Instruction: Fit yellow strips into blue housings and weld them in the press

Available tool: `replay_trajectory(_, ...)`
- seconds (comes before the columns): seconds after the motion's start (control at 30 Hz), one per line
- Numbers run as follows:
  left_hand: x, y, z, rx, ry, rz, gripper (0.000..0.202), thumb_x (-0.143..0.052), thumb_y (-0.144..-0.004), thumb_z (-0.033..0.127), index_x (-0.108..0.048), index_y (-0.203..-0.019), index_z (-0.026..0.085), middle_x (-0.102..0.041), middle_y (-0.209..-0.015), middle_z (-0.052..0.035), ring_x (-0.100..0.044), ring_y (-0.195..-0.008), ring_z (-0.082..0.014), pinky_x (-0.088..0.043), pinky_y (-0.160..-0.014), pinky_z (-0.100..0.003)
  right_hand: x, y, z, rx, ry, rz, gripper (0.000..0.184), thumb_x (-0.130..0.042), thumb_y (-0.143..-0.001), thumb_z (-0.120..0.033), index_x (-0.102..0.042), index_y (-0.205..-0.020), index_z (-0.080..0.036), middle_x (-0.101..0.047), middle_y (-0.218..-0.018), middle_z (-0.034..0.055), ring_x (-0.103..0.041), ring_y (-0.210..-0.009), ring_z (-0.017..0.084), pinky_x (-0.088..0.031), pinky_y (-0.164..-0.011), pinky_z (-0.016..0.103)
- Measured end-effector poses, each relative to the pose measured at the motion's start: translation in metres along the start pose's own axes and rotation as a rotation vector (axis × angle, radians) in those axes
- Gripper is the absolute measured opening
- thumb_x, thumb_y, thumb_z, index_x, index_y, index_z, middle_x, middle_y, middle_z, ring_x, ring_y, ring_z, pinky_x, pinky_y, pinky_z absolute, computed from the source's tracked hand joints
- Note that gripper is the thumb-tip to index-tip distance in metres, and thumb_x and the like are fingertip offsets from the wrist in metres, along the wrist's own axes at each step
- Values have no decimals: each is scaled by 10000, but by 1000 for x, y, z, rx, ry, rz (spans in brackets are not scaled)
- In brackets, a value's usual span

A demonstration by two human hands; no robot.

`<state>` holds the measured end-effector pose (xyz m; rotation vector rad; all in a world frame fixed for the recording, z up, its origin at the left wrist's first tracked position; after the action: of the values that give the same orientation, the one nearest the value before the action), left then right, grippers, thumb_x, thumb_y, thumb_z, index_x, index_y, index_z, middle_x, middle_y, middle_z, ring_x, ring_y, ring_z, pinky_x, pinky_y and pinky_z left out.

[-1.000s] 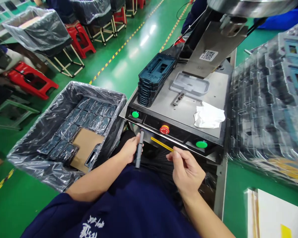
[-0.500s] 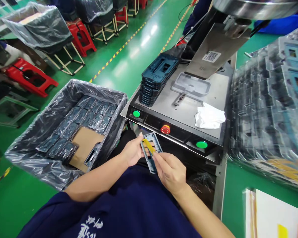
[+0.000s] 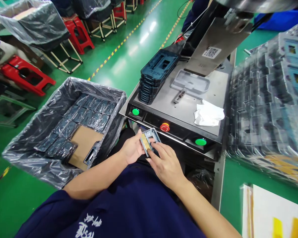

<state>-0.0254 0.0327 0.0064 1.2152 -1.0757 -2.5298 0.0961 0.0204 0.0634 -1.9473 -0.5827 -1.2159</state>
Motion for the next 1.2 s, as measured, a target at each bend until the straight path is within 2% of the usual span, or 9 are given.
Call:
replay_trajectory(0.13,-3,1,3,-3,30,-35,526,-335,-1001,471,-632,-1162,68,-714,-1080,-185,-696,-985,-261,-539,-880,-396,6,3,5,-56,-49,55,394,-614,-909,-337,-594,-1278,-203,-543,-1357,167,-484,-1289,334,-441,-1036,533)
replay_trajectory(0.3,-6,4,10,-73,104,-54,516,-336,-1001,462,-634,-1173,77,-689,-1174,-185,-672,-1070,-270,-505,-970,-420,11,9,21,-267,-123,106,830,-695,-805,-521,-367,-1466,-140,-453,-1410,242,-462,-1301,378,-464,-1022,565)
replay_trajectory(0.5,-7,7,15,-154,51,-106,395,-456,-969,426,-646,-1137,123,-677,-1203,-160,-641,-1128,-249,-484,-1003,-409,19,-3,41,-302,-101,-14,757,-659,-799,-365,-360,-1462,-155,-536,-1358,183,-552,-1230,313,-508,-1006,468)
replay_trajectory(0.63,29,6,44,-424,-370,140,419,-666,-822,456,-634,-1117,160,-676,-1184,-137,-646,-1072,-246,-488,-961,-396,58,-30,88,-323,30,31,749,-652,-780,-401,-409,-1441,-145,-570,-1322,181,-575,-1195,323,-498,-998,463)
replay_trajectory(0.73,67,6,74,-658,-851,402,464,-622,-824,473,-608,-1156,149,-651,-1201,-138,-605,-1131,-255,-430,-1044,-410,87,-60,138,-415,126,-4,753,-695,-733,-422,-481,-1395,-131,-603,-1284,175,-584,-1170,340,-483,-991,458)
replay_trajectory(0.83,104,6,92,-753,-1386,653,544,-553,-845,451,-549,-1263,103,-567,-1309,-182,-494,-1279,-308,-349,-1122,-449,103,-89,190,-587,200,-142,730,-724,-704,-425,-549,-1341,-115,-649,-1209,165,-617,-1102,329,-484,-960,413)
replay_trajectory(0.93,140,4,93,-658,-1673,823,668,-500,-862,447,-422,-1383,37,-465,-1401,-242,-406,-1357,-351,-332,-1126,-464,104,-109,233,-736,206,-248,699,-721,-720,-426,-579,-1323,-102,-688,-1093,152,-651,-1007,312,-499,-881,382)
replay_trajectory(1.03,169,0,80,-449,-1756,860,754,-449,-883,461,-297,-1451,-11,-451,-1389,-284,-456,-1310,-387,-390,-1054,-470,100,-124,266,-790,154,-239,716,-740,-710,-416,-577,-1337,-110,-691,-1088,140,-651,-985,288,-498,-850,358)
replay_trajectory(1.2,182,-5,65,-402,-1821,864,715,-393,-900,390,-246,-1469,-17,-504,-1334,-280,-514,-1235,-384,-430,-972,-461,92,-149,297,-759,51,-196,592,-758,-683,-337,-648,-1216,-104,-706,-1018,105,-650,-892,221,-500,-819,316)
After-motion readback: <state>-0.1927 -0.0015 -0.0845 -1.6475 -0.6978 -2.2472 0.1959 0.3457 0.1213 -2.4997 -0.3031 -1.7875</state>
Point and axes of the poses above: each hand's wrist, its own y-axis away from the middle knuckle, its own x-axis out of the back of the hand, z = x × y, the point moved 6 cm from there along -y, towards the middle knuckle
